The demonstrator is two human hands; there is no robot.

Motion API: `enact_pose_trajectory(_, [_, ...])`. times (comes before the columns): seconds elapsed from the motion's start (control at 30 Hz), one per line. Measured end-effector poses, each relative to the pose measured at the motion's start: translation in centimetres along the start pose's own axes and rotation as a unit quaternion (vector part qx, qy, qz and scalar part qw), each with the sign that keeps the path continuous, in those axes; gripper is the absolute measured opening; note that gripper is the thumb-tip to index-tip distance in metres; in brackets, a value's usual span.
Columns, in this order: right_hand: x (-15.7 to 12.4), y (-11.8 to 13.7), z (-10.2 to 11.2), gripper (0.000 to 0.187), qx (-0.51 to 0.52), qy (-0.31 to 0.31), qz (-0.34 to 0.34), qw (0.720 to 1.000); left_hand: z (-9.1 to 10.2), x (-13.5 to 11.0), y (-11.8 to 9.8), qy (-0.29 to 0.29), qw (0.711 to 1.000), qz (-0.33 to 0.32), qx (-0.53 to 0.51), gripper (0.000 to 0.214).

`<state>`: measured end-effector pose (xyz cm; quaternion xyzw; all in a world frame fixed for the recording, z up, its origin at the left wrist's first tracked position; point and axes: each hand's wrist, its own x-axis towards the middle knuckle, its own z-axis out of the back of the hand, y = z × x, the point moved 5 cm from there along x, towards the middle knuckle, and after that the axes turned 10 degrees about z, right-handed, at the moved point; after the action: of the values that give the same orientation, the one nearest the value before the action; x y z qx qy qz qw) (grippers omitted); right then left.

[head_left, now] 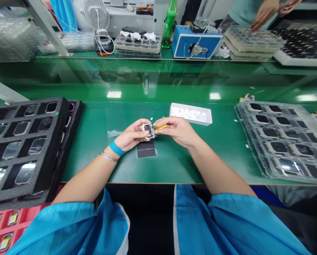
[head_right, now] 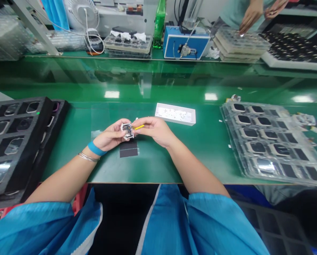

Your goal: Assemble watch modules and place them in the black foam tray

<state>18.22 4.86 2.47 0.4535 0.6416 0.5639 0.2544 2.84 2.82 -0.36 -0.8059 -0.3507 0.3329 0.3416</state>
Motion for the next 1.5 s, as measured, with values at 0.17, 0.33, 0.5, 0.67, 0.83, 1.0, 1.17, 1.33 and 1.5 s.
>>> enact_pose_trajectory(0.17, [-0.1,0.3,-0.3,0.029,-0.136,-0.019,0.069,0.988,-0.2,0.0,0.5,0.033,0.999,0.038,0.004,0.042])
enact_pose_trajectory(0.33, [-0.6,0.4,-0.9,0.024,-0.277,-0.005,0.129,0.952,-0.2,0.0,1.0,0.048,0.996,0.069,0.010,0.043])
enact_pose_trajectory(0.5, [-0.6,0.3,-1.1,0.028,-0.385,-0.005,0.153,0.910,-0.1,0.4,1.2,0.011,0.997,0.076,0.017,0.035])
enact_pose_trajectory(0.67, [-0.5,-0.2,-1.2,0.030,-0.415,0.004,0.151,0.897,-0.1,0.7,1.4,-0.047,0.996,0.068,0.045,0.027])
enact_pose_trajectory(0.83, [-0.1,-1.2,-1.1,0.030,-0.376,-0.020,0.139,0.916,0.0,0.8,1.4,-0.101,0.991,0.073,0.043,0.019])
enact_pose_trajectory(1.0, [0.4,-2.1,-0.2,0.022,-0.367,-0.071,0.096,0.922,1.4,0.3,0.0,-0.181,0.982,0.045,0.007,0.012])
enact_pose_trajectory(1.17, [0.5,-3.3,-1.2,0.009,-0.496,0.038,0.057,0.865,2.6,-0.3,-1.0,-0.247,0.969,0.032,-0.007,0.003])
enact_pose_trajectory(1.33, [0.4,-4.0,-1.7,0.009,-0.552,0.047,0.053,0.831,2.5,-0.3,-0.8,-0.246,0.968,0.051,0.005,0.003])
enact_pose_trajectory(1.5, [0.5,-4.4,-1.5,0.006,-0.538,0.039,0.078,0.839,2.2,-0.3,-0.7,-0.247,0.968,0.051,-0.001,0.008])
